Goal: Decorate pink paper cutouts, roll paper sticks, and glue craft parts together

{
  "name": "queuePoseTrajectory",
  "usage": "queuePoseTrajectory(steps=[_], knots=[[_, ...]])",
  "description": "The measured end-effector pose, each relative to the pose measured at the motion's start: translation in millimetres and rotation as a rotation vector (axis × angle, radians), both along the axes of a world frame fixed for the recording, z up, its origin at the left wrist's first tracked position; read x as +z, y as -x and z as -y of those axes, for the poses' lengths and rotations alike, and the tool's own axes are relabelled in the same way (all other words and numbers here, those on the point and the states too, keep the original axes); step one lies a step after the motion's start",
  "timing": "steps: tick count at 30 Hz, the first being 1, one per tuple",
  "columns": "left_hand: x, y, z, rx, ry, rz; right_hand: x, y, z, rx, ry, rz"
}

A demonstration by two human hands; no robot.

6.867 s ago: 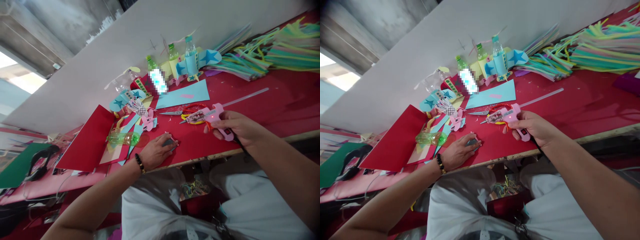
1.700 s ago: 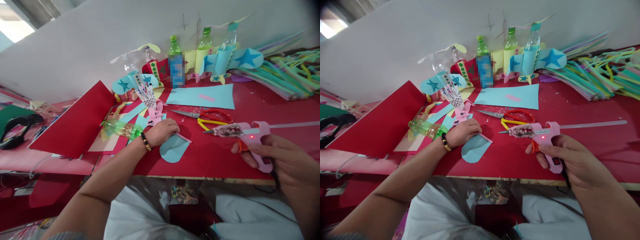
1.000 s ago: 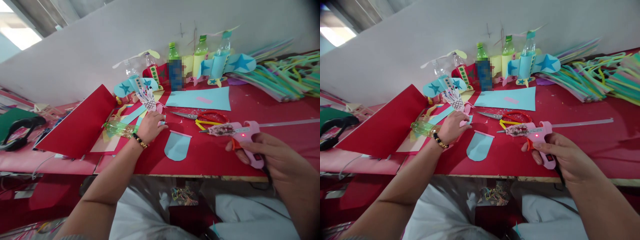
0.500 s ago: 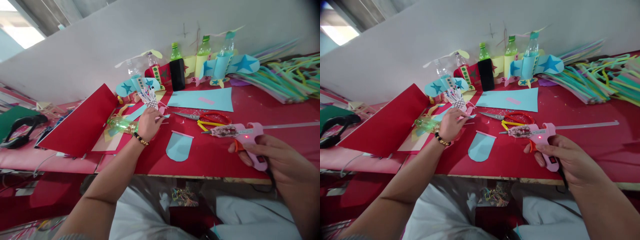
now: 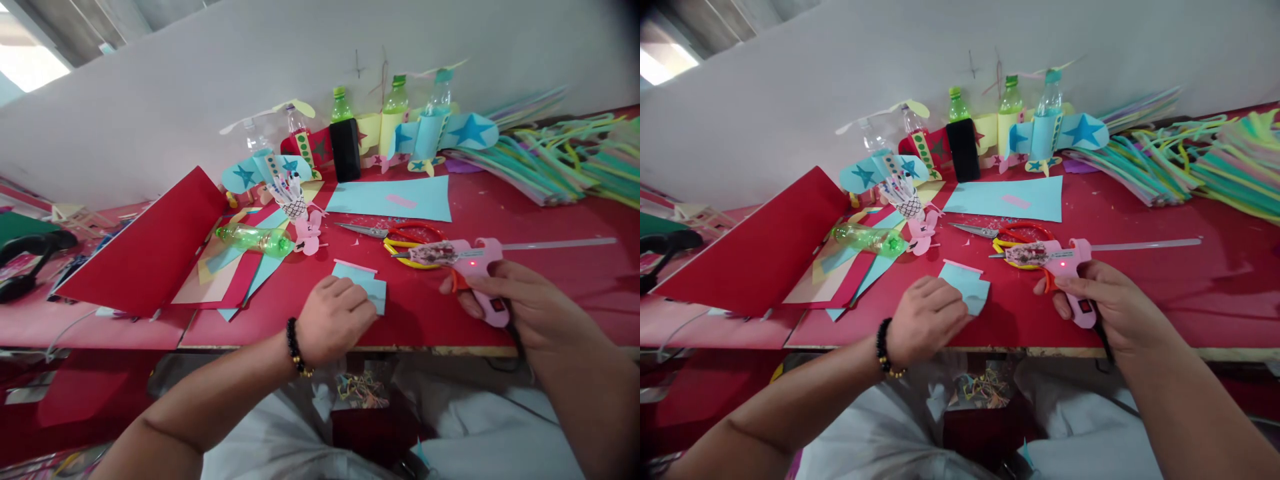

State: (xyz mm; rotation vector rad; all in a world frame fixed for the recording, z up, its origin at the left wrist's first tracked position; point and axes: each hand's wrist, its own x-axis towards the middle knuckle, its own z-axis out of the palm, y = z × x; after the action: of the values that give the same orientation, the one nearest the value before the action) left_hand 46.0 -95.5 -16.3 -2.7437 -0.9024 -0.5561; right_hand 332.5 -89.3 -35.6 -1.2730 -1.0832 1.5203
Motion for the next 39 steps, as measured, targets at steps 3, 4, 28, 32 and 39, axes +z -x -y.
queuePoseTrajectory(steps=[3,4,28,32,39], knots=[[-13.0,-4.2,13.6,0.005,0.113,-0.017,2.9,2.4,-0.1,0.003,-0.003,-0.021],[-15.7,-2.4,15.9,0.013,0.148,-0.014,3.5,2.7,-0.5,0.011,-0.001,-0.027],[14.7,48.7,-44.7,0.303,0.090,0.053,5.9,3.2,-2.1,0.091,-0.050,-0.064],[8.3,47.2,-83.5,0.297,0.086,-0.049,5.6,2.6,-2.0,0.095,-0.044,-0.081],[-11.4,45.6,-122.6,0.378,0.153,-0.124,3.4,2.0,-1.8,0.074,-0.075,-0.093]])
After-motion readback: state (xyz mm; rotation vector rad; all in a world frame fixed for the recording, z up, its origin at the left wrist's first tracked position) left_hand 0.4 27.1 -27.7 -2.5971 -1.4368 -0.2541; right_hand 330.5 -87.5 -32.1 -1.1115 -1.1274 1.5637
